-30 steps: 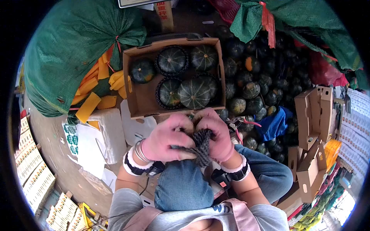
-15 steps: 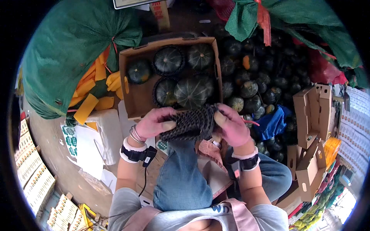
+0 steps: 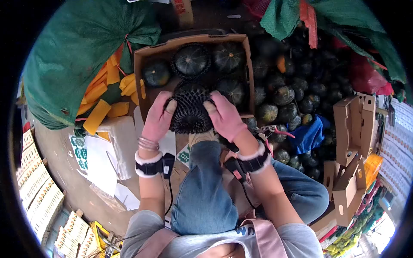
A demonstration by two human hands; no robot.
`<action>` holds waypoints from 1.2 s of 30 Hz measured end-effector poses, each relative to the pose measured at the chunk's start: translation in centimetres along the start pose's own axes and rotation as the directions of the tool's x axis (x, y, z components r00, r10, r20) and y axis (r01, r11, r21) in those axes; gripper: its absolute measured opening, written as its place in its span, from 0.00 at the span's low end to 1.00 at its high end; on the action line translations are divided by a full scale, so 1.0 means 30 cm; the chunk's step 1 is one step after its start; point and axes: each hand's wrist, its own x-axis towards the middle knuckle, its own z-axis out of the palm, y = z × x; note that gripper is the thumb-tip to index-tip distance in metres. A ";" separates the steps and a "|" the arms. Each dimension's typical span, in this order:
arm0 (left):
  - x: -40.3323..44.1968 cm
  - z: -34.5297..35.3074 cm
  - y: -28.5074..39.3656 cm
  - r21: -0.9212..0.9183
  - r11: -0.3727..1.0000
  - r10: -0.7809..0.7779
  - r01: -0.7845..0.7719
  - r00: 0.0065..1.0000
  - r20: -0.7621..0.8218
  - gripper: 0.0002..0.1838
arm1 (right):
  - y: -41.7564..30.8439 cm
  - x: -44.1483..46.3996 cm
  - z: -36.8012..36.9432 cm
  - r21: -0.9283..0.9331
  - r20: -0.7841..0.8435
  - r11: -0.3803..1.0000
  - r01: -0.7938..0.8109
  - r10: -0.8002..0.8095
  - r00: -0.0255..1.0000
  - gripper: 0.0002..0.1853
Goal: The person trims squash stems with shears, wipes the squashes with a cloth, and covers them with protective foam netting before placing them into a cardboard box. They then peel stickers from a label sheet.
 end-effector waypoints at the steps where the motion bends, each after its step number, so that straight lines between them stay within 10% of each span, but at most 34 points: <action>1: 0.007 -0.005 -0.002 -0.066 0.998 0.003 -0.005 1.000 -0.018 0.11 | 0.004 0.035 0.028 0.003 0.016 0.999 0.038 -0.038 0.999 0.11; 7: 0.072 0.042 -0.058 -0.110 0.993 0.008 -0.035 0.972 -0.236 0.08 | 0.067 0.137 0.084 -0.014 -0.310 1.000 -0.025 0.019 0.951 0.05; 11: 0.122 0.086 -0.199 -0.577 0.796 -0.311 0.183 0.941 -0.130 0.08 | 0.120 0.151 0.100 -0.028 -0.327 0.985 -0.171 0.153 0.932 0.06; 16: 0.078 0.041 -0.014 0.136 0.990 0.036 0.036 0.870 -0.492 0.15 | 0.069 0.111 0.085 -0.309 -0.419 0.944 -0.117 -0.025 0.908 0.10; 19: -0.010 0.005 0.106 0.320 0.927 0.266 -0.198 0.946 -0.185 0.26 | -0.050 0.015 0.058 -0.440 -0.295 0.896 -0.053 -0.088 0.951 0.15; 21: -0.029 0.024 0.093 0.364 0.925 0.152 -0.111 0.985 -0.086 0.33 | -0.098 -0.047 0.055 -0.473 -0.084 0.881 -0.020 -0.023 0.996 0.18; 31: 0.002 0.016 0.068 0.389 0.918 0.048 -0.084 0.994 0.100 0.54 | -0.032 -0.037 0.084 -0.329 -0.124 0.944 -0.021 -0.022 0.992 0.32; 36: 0.021 -0.128 0.124 0.454 0.869 0.096 -0.194 0.968 0.230 0.54 | -0.116 -0.041 0.105 0.277 -0.007 0.944 -0.178 0.187 0.982 0.33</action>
